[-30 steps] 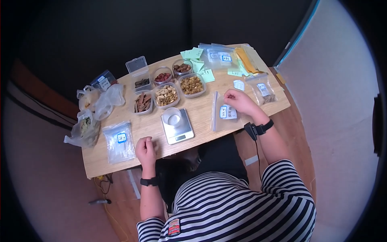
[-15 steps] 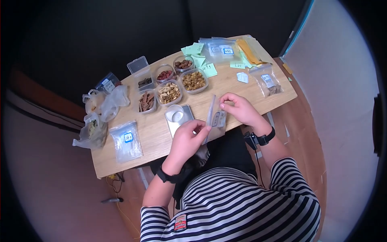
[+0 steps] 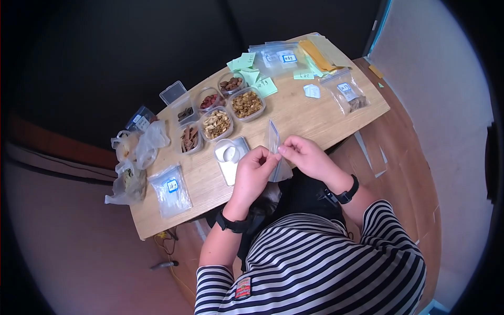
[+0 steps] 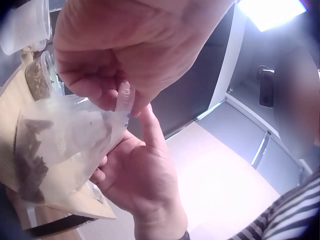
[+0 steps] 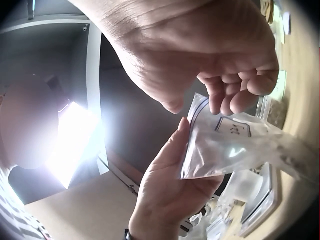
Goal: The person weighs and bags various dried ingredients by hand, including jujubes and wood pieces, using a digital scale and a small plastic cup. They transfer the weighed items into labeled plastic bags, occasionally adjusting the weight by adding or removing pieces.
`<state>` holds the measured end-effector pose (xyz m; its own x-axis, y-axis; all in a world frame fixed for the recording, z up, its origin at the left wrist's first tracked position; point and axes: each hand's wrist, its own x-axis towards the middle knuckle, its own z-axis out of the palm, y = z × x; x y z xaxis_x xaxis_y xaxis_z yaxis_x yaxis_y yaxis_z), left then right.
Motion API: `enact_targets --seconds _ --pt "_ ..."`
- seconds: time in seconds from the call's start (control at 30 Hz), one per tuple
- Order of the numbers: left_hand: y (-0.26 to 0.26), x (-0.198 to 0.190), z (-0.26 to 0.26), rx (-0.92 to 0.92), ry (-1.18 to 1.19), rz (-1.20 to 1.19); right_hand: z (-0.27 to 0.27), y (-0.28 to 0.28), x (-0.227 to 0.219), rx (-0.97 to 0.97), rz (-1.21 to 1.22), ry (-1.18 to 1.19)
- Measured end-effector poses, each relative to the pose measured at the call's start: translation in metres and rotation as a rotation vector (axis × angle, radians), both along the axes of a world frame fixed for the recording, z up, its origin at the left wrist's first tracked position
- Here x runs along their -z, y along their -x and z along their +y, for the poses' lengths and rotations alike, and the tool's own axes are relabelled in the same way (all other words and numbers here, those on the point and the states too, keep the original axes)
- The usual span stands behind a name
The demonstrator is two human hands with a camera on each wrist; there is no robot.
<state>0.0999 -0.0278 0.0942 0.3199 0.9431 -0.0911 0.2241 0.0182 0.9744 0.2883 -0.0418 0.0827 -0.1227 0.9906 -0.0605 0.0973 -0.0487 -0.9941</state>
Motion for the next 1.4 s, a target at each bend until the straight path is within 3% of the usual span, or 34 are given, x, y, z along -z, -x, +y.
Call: enact_targets --seconds 0.17,0.3,0.43,0.53,0.6,0.63,0.7,0.77,0.87,1.03,1.1,1.17,1.27,1.33,1.4 --pt "-0.008 0.004 -0.005 0.082 0.012 -0.058 0.004 -0.003 0.010 -0.038 0.106 0.050" --pt "-0.008 0.009 -0.008 -0.025 0.048 -0.141 0.007 -0.018 0.018 0.009 0.020 -0.006" --pt "-0.004 0.009 -0.009 -0.122 0.048 -0.223 0.000 -0.033 -0.002 0.101 -0.115 0.051" --pt "-0.008 0.013 -0.009 -0.102 -0.033 -0.170 -0.011 -0.028 -0.022 0.150 -0.162 -0.086" --pt "-0.011 0.010 -0.009 -0.092 -0.092 -0.114 -0.025 -0.018 -0.049 0.209 -0.252 -0.522" --pt "-0.013 0.008 -0.010 -0.080 -0.151 -0.057 -0.033 -0.017 -0.061 0.127 -0.246 -0.592" --pt "-0.018 0.004 -0.012 -0.083 -0.162 -0.038 -0.041 -0.001 -0.063 0.093 -0.007 -0.550" --pt "-0.020 0.005 -0.013 -0.082 -0.291 0.009 -0.039 0.003 -0.059 0.071 -0.029 -0.542" --pt "-0.020 0.008 -0.016 -0.087 -0.301 0.048 -0.032 -0.002 -0.060 0.008 -0.249 -0.252" --pt "-0.020 -0.009 -0.025 -0.011 -0.447 0.143 -0.021 -0.011 -0.046 -0.164 -0.375 -0.249" --pt "-0.025 -0.007 -0.028 -0.007 -0.450 0.120 -0.004 -0.019 -0.025 -0.397 -0.777 -0.244" --pt "-0.029 -0.008 -0.032 0.091 -0.565 0.139 0.001 -0.021 -0.018 -0.470 -0.866 -0.187" --pt "-0.030 -0.001 -0.035 0.107 -0.514 0.184 -0.001 -0.016 -0.021 -0.544 -1.087 -0.136" --pt "-0.028 0.002 -0.034 0.113 -0.492 0.204 -0.005 -0.011 -0.017 -0.262 -0.928 -0.299" --pt "-0.022 0.006 -0.034 0.151 -0.482 0.071 -0.004 -0.007 -0.034 -0.247 -0.983 -0.206"
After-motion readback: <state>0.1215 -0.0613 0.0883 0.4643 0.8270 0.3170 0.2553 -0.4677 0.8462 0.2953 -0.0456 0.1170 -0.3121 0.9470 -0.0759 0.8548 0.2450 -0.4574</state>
